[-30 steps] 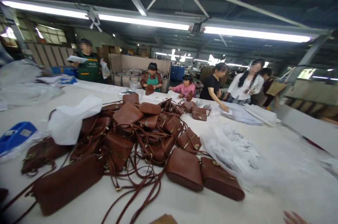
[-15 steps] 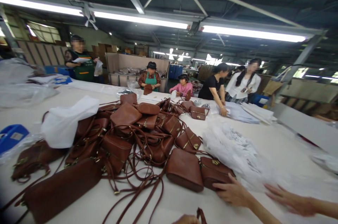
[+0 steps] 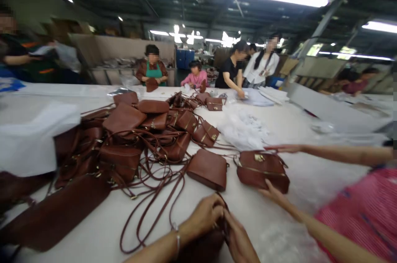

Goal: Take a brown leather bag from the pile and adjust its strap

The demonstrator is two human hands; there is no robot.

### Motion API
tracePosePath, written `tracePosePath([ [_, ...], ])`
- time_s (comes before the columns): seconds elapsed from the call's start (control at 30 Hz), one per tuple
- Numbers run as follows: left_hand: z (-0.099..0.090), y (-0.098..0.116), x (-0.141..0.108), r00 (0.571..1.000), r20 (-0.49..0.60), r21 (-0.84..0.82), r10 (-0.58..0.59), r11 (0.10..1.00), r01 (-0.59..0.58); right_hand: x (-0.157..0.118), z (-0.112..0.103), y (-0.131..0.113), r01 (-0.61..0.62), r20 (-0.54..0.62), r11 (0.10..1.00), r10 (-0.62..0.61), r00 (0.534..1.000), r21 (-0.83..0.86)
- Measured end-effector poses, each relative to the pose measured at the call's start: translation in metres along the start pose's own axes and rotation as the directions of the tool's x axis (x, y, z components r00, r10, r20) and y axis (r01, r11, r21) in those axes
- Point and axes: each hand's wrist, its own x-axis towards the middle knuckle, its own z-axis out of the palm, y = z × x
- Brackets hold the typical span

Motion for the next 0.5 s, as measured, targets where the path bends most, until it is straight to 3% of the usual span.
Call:
tracePosePath([
  [0.07,-0.013,0.008,-0.010,1.000,0.007,0.011,0.019,1.000,-0.019,-0.017,0.001,0.002,-0.076,-0.063,0.989,0.085,0.994,0.129],
  [0.17,-0.031,0.013,-0.030,0.992,0.114,0.051,0.047,0.997,-0.053,-0.023,-0.010,-0.014,-0.114,-0.098,0.944,0.151,0.984,0.308],
  [0.27,-0.038,0.011,-0.056,0.973,0.192,0.175,0.128,0.971,-0.162,-0.025,-0.014,-0.027,-0.117,-0.105,0.926,0.164,0.981,0.358],
  [0.4,-0.027,0.000,-0.070,0.977,0.172,0.404,0.128,0.895,-0.188,-0.027,0.002,-0.027,-0.053,-0.068,0.970,0.071,0.995,0.238],
  [0.5,-0.019,-0.005,-0.066,0.974,0.177,0.419,0.143,0.885,-0.206,-0.026,0.023,-0.031,0.042,-0.046,0.999,-0.043,0.998,-0.028],
])
